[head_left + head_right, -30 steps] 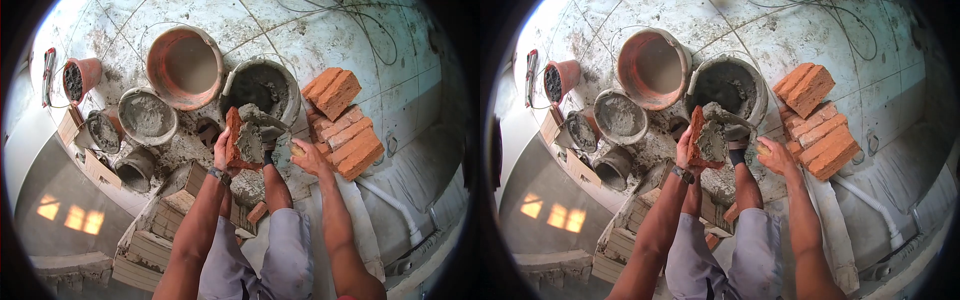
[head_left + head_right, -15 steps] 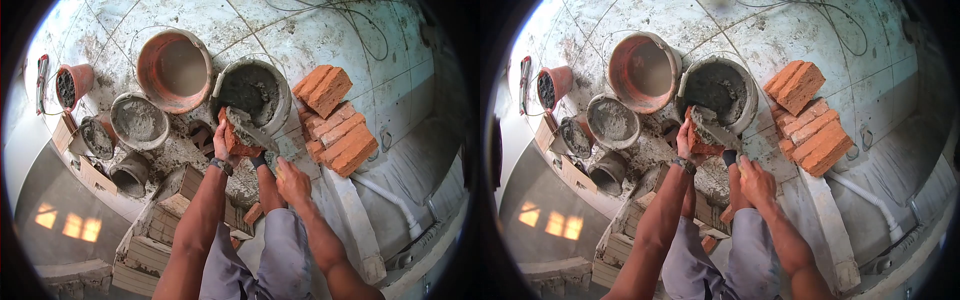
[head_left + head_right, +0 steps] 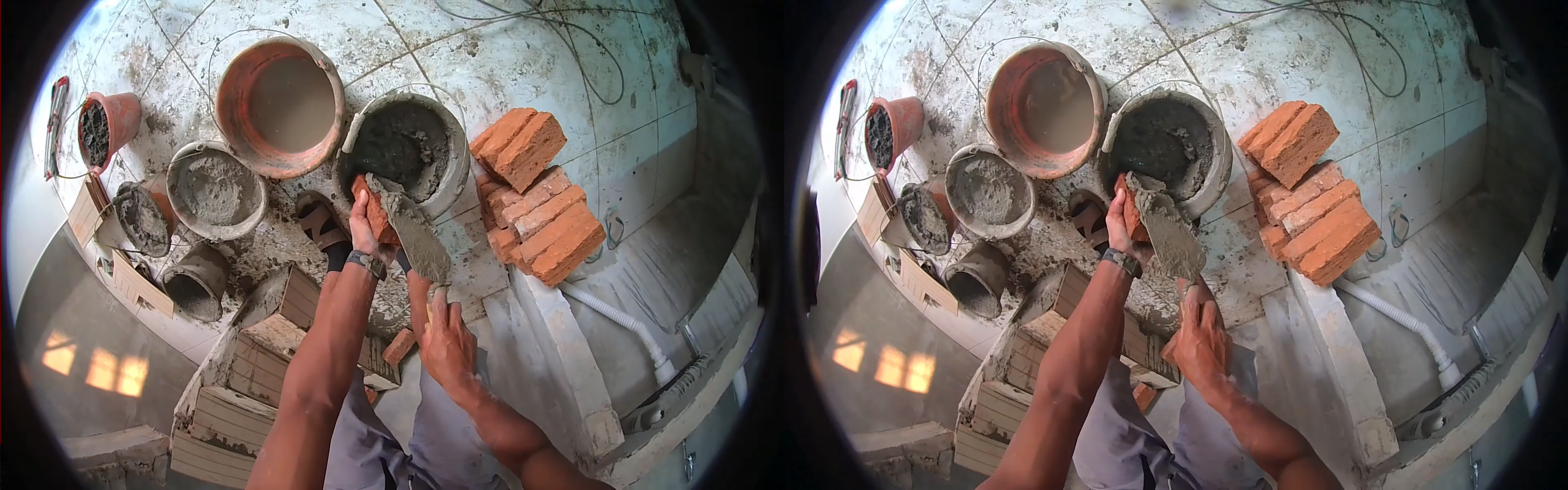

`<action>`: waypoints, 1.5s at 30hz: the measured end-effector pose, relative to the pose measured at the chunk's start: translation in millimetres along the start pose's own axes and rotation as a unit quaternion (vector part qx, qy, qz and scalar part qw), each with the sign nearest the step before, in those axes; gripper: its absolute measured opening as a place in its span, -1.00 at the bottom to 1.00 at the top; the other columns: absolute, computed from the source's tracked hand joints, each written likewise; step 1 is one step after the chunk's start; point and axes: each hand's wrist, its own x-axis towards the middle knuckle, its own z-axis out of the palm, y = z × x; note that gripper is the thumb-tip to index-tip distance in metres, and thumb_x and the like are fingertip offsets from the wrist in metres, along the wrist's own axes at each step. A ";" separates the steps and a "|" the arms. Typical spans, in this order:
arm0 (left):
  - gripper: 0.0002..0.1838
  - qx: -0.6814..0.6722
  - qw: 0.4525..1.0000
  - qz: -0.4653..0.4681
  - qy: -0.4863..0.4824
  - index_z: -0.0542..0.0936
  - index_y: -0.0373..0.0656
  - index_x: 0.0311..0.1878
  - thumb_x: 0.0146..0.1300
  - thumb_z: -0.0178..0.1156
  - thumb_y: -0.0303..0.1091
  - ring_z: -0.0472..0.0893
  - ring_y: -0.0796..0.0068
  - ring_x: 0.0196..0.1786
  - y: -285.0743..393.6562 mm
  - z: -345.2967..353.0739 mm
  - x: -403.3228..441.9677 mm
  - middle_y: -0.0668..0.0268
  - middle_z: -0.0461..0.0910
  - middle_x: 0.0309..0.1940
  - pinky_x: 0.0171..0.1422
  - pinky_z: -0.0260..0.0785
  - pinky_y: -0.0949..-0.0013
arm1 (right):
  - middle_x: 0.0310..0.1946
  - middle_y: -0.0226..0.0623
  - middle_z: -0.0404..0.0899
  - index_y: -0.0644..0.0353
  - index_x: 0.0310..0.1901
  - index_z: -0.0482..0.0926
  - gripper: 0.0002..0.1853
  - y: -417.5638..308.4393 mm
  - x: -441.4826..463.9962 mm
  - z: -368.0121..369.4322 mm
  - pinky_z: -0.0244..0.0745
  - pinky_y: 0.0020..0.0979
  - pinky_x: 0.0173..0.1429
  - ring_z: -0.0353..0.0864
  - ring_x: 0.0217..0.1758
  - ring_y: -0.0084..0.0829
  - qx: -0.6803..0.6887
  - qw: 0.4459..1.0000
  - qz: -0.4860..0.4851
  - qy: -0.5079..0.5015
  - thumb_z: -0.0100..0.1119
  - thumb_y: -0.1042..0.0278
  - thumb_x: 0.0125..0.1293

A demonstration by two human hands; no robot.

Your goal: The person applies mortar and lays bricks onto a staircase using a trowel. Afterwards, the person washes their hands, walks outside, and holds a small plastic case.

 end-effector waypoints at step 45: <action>-0.48 -0.063 0.998 -0.020 -0.015 0.49 -0.09 0.20 0.42 -0.05 0.12 0.62 0.15 0.05 18.8 15.6 -25.5 0.16 0.61 0.05 0.22 0.45 -0.04 | 0.00 0.06 0.53 0.20 0.29 0.33 -0.39 50.7 66.0 -16.9 0.50 -0.11 0.07 0.54 0.04 0.12 0.150 0.984 -0.069 0.070 0.17 0.42 0.15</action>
